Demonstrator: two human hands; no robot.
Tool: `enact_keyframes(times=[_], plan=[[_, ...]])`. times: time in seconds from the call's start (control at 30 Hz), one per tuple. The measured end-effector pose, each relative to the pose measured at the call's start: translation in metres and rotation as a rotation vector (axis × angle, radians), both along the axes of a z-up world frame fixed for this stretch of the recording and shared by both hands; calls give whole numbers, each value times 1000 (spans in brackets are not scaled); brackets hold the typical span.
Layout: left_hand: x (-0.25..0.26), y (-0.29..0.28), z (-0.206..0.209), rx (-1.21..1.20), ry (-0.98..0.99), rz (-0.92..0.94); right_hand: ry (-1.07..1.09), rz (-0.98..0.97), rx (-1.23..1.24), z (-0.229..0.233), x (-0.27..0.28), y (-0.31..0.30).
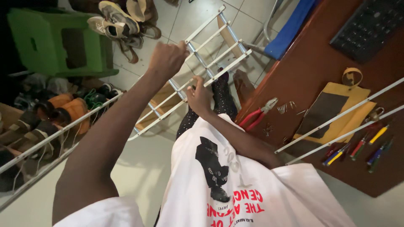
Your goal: The person assembles a white metal shoe rack by inserting and tightening small fasteners into the frame. They use a knife to scrape or adjust parts of the metal frame and then secure the fasteners by hand.
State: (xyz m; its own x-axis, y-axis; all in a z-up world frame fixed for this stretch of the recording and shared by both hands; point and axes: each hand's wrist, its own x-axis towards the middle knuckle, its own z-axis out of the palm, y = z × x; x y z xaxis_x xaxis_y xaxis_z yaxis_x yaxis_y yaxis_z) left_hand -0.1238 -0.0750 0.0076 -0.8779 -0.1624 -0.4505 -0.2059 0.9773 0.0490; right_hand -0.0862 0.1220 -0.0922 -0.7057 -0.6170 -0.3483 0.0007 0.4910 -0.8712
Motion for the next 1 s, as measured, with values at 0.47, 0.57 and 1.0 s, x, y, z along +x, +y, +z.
enact_keyframes(times=[0.47,0.57,1.0], plan=[[19,13,2,34,36,358,318,-63,-312,42,-47,-71],[23,7,13,40,142,185,338,-34,-230,31,-52,-72],[9,15,-1,64,17,283,274,-63,-203,40,-54,-75]])
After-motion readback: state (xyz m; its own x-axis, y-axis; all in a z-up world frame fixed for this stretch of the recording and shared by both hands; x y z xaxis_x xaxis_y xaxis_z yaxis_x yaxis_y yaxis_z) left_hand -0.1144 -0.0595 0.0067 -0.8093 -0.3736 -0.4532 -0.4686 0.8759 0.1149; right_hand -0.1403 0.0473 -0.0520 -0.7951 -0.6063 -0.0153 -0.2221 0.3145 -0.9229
